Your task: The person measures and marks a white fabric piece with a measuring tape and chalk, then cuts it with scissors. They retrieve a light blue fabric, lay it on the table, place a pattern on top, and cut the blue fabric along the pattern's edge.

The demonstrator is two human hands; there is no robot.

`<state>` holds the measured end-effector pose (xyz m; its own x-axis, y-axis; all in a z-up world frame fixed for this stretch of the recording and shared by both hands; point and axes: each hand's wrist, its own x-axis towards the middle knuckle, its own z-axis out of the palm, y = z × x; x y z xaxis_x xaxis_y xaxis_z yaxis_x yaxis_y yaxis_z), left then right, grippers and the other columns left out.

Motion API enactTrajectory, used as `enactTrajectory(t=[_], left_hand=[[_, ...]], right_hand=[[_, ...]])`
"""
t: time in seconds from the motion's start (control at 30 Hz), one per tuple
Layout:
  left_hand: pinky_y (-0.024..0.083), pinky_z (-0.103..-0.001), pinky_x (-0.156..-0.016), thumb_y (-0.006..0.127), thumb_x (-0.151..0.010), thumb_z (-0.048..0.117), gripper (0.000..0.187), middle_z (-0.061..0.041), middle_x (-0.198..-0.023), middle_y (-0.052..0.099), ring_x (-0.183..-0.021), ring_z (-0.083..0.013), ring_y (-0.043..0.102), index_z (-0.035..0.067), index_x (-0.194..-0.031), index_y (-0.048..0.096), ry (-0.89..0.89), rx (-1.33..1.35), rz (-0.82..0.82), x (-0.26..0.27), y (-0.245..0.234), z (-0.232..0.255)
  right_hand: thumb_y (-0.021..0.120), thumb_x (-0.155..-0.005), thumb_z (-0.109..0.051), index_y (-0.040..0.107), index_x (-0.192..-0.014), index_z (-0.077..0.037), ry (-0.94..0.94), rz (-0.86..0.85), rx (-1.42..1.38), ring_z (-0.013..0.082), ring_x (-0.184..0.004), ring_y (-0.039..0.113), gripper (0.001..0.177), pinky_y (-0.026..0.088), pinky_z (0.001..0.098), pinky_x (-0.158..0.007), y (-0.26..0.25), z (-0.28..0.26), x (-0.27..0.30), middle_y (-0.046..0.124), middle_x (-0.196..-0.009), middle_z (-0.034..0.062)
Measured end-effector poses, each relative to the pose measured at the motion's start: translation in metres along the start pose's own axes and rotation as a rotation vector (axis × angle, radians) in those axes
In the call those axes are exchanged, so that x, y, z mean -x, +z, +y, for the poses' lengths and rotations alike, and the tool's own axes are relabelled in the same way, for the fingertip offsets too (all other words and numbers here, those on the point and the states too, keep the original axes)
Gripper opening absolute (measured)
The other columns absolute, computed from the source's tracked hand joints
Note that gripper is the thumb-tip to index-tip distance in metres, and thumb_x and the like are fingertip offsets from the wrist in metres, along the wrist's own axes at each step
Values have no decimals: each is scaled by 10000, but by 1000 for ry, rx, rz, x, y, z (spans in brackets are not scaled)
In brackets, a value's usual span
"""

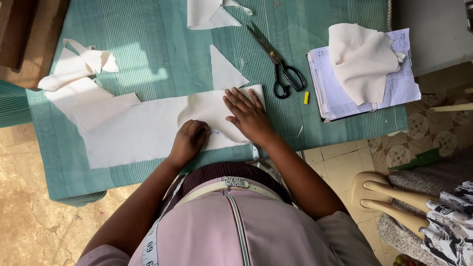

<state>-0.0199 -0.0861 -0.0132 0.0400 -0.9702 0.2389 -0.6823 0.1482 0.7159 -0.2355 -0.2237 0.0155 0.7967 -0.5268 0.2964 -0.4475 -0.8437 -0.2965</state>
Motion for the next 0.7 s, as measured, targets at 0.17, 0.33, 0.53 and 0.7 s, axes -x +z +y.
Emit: enactTrajectory(t=[0.17, 0.33, 0.53, 0.7], left_hand=[[549, -436, -733, 686, -934, 34, 80, -113, -896, 664, -844, -332, 661, 66, -990, 638, 78, -69, 28, 0, -1, 6], [534, -393, -756, 658, -964, 48, 36, -91, -925, 639, -868, -299, 651, 64, -988, 637, 158, -136, 42, -6, -8, 12], [519, -388, -758, 661, -948, 76, 52, -66, -939, 619, -879, -267, 645, 83, -993, 637, 151, -196, -8, 0, -2, 0], [504, -376, -749, 654, -921, 59, 80, -59, -951, 601, -863, -256, 637, 92, -989, 627, 146, -255, -26, 0, -1, -3]], right_hand=[[527, -1094, -372, 599, -1423, -67, 127, 61, 100, 300, -1433, 494, 454, 296, 551, -1195, 4, 43, -15, 586, -1490, 122], [583, -1066, -240, 592, -1465, -190, 24, -29, -18, 280, -1455, 469, 402, 338, 539, -1184, 20, 57, -45, 555, -1532, 45], [793, -912, -417, 585, -1239, -155, 147, 40, 79, 258, -994, 579, 468, 510, 497, -787, 61, 101, -79, 549, -1041, 2], [823, -916, -215, 556, -1190, -92, 121, 249, -4, 351, -939, 611, 402, 486, 491, -784, 34, 108, -87, 568, -1020, 109]])
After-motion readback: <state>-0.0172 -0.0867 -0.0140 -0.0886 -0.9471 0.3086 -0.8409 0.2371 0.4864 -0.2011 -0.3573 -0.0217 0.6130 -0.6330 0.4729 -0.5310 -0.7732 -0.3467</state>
